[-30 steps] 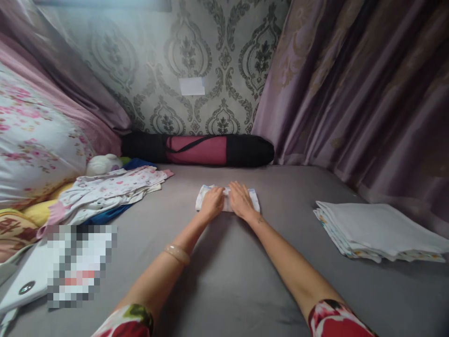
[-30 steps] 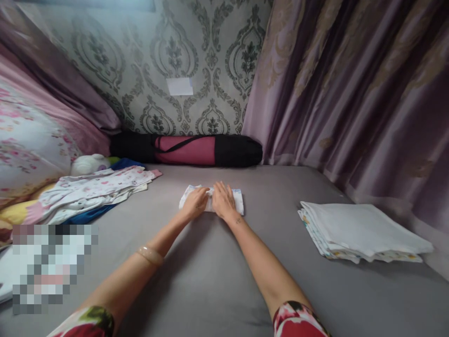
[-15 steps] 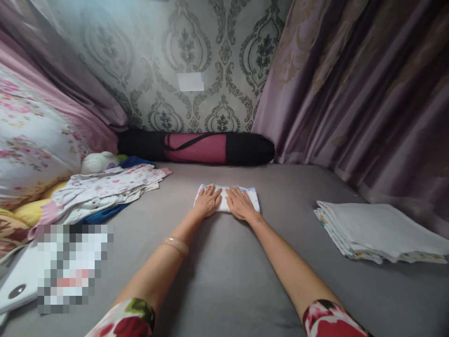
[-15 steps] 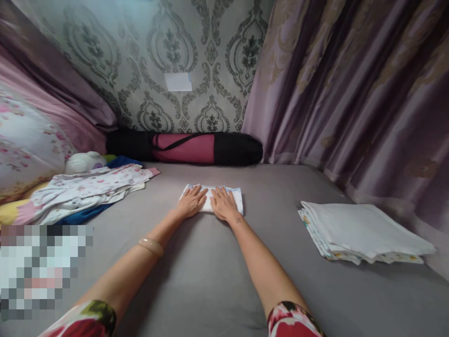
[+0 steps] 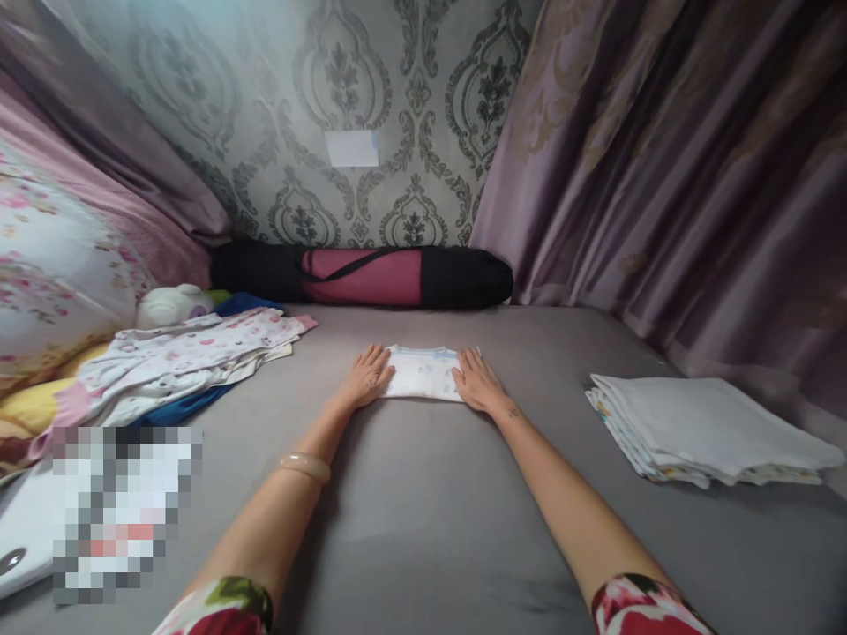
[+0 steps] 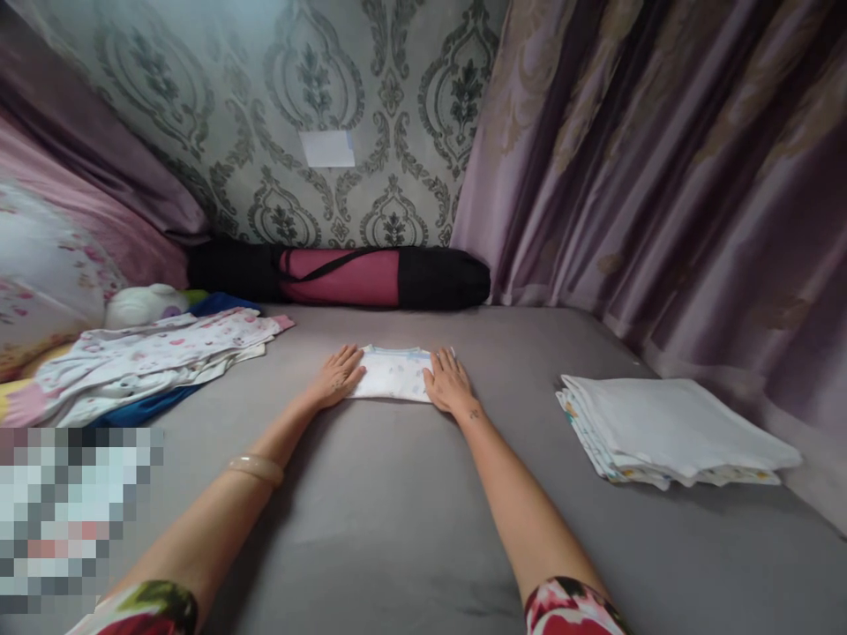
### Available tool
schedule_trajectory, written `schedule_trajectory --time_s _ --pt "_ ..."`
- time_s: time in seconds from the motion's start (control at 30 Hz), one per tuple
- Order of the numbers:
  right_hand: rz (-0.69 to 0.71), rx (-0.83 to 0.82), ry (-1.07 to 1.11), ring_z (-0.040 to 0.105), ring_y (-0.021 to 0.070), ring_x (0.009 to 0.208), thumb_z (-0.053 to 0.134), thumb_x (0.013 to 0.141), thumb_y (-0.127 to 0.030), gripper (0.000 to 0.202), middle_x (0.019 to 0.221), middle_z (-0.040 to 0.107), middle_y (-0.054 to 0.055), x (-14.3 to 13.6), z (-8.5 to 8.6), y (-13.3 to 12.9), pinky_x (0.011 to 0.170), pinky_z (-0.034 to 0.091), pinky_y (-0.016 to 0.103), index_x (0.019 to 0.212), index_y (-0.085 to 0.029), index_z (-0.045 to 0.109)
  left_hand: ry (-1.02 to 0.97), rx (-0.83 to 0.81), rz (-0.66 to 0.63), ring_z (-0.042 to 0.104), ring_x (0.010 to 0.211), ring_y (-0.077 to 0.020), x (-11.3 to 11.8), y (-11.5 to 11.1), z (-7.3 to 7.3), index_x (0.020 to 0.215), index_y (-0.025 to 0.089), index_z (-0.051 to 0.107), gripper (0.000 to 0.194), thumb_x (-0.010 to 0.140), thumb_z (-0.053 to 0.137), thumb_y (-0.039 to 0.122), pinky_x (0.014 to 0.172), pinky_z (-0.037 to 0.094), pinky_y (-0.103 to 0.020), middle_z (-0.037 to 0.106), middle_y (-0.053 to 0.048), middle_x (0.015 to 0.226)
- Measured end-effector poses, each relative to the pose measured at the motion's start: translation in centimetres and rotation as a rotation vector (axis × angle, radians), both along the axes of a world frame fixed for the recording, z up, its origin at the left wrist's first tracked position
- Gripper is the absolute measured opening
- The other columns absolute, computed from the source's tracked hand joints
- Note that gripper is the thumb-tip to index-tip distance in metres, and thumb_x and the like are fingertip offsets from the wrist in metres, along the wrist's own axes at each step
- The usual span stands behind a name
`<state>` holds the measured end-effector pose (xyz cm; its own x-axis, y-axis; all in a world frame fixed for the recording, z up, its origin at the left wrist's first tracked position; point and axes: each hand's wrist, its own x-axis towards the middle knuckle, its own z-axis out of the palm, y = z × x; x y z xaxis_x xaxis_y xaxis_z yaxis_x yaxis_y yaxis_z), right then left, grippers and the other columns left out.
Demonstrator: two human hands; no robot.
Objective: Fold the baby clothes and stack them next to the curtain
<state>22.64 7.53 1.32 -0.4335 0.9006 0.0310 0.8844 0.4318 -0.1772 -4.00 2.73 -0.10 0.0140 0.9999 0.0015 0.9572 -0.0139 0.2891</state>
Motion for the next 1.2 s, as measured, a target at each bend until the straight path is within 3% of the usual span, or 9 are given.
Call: schedule_trajectory --time_s 0.2,0.37,0.5,0.63,0.77,0.9,1.1,1.2 --pt "-0.059 -0.055 0.039 0.018 0.0260 0.145 0.020 0.099 -0.038 0.062 0.157 0.022 0.017 1.3 -0.2 0.4 0.117 0.014 0.039 0.150 -0.002 0.025 -0.017 -0.029 0.028 0.014 0.147 -0.0222 -1.9 -0.7 0.0 0.151 0.018 0.025 0.062 0.097 0.018 0.048 0.118 0.010 -0.044 0.020 -0.011 0.159" --pt "-0.108 -0.125 0.143 0.023 0.0221 0.144 0.020 0.099 -0.034 0.058 0.156 0.027 0.015 1.5 0.4 1.1 0.116 0.018 0.039 0.149 -0.007 0.030 -0.037 -0.088 0.080 0.019 0.146 -0.0242 -2.2 -0.9 1.5 0.149 0.022 0.030 0.057 0.098 0.020 0.047 0.115 0.013 -0.052 0.027 -0.013 0.156" --pt "-0.179 -0.022 0.251 0.021 0.0229 0.145 0.016 0.098 -0.034 0.058 0.156 0.026 0.014 -0.5 2.0 1.0 0.117 0.016 0.042 0.148 -0.007 0.030 -0.032 0.084 0.169 0.024 0.145 -0.0267 0.8 -0.5 3.8 0.144 0.020 0.036 0.053 0.099 0.022 0.044 0.114 0.013 -0.058 0.033 -0.015 0.154" --pt "-0.029 0.075 0.260 0.014 0.0218 0.146 0.019 0.097 -0.030 0.059 0.158 0.021 0.013 -4.0 3.0 -0.6 0.118 0.010 0.040 0.150 -0.005 0.026 -0.006 0.225 0.080 0.022 0.145 -0.0244 5.3 -0.3 5.3 0.146 0.018 0.036 0.053 0.099 0.024 0.039 0.118 0.008 -0.051 0.032 -0.011 0.154" --pt "0.035 0.064 0.224 0.017 0.0225 0.146 0.021 0.096 -0.027 0.059 0.156 0.025 0.014 -5.6 2.0 -2.2 0.118 0.010 0.040 0.149 -0.004 0.029 -0.013 0.217 0.060 0.025 0.144 -0.0235 7.2 -1.0 4.6 0.146 0.019 0.037 0.052 0.099 0.020 0.036 0.118 0.010 -0.049 0.036 -0.009 0.153" --pt "0.038 0.059 0.181 0.020 0.0236 0.145 0.023 0.096 -0.028 0.058 0.155 0.028 0.014 -5.4 1.2 -2.6 0.118 0.011 0.041 0.148 -0.004 0.031 0.013 0.200 0.048 0.025 0.144 -0.0245 6.8 -1.4 3.3 0.145 0.015 0.038 0.053 0.099 0.021 0.035 0.118 0.010 -0.050 0.036 -0.011 0.152" --pt "0.062 0.127 0.186 0.015 0.0222 0.146 0.022 0.096 -0.028 0.058 0.157 0.023 0.013 -6.3 1.9 -2.8 0.119 0.007 0.041 0.150 -0.005 0.028 0.065 0.293 0.025 0.020 0.146 -0.0226 6.8 -1.3 2.6 0.146 0.015 0.036 0.053 0.099 0.020 0.034 0.119 0.006 -0.046 0.032 -0.010 0.155" --pt "0.088 0.052 0.131 0.017 0.0218 0.146 0.023 0.096 -0.026 0.057 0.156 0.026 0.012 -6.6 1.6 -3.1 0.118 0.009 0.041 0.149 -0.006 0.031 0.053 0.194 -0.044 0.021 0.146 -0.0243 6.8 -1.1 1.8 0.145 0.014 0.038 0.053 0.099 0.022 0.034 0.119 0.009 -0.047 0.033 -0.010 0.154"
